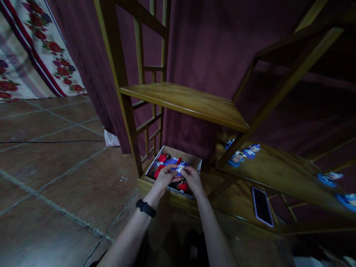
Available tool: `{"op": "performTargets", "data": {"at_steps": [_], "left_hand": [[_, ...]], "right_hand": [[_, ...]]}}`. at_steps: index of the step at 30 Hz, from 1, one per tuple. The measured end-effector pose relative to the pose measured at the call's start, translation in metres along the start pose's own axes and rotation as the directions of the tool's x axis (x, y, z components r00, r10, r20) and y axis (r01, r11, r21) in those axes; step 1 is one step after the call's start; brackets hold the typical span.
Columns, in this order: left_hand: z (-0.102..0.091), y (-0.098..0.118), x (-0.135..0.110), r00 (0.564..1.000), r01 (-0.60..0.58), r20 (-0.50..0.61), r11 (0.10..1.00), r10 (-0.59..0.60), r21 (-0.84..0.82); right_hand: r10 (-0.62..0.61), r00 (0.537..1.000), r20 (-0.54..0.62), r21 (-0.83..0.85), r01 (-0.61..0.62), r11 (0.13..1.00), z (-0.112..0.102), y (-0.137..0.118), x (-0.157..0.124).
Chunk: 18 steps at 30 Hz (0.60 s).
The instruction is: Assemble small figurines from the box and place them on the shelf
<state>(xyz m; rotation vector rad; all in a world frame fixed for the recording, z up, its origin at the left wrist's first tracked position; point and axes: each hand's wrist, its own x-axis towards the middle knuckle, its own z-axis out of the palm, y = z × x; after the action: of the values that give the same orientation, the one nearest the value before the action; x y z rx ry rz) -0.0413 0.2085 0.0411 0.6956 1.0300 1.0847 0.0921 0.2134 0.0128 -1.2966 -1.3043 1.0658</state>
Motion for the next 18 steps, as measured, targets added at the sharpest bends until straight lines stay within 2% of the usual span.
{"op": "performTargets", "data": {"at_steps": [6, 12, 18], "left_hand": [[-0.001, -0.004, 0.002, 0.999, -0.012, -0.030, 1.000, 0.011, -0.009], [-0.001, -0.003, -0.006, 1.000, -0.007, -0.001, 0.999, 0.007, -0.032], [-0.003, -0.002, -0.015, 1.000, 0.010, -0.016, 1.000, -0.010, -0.008]], "right_hand": [[-0.034, 0.993, 0.116, 0.114, 0.021, 0.993, -0.001, -0.007, -0.002], [-0.047, 0.989, 0.139, 0.052, 0.040, 0.998, -0.008, -0.006, -0.004], [-0.073, 0.981, 0.181, -0.001, 0.074, 0.997, -0.005, -0.001, -0.007]]}}
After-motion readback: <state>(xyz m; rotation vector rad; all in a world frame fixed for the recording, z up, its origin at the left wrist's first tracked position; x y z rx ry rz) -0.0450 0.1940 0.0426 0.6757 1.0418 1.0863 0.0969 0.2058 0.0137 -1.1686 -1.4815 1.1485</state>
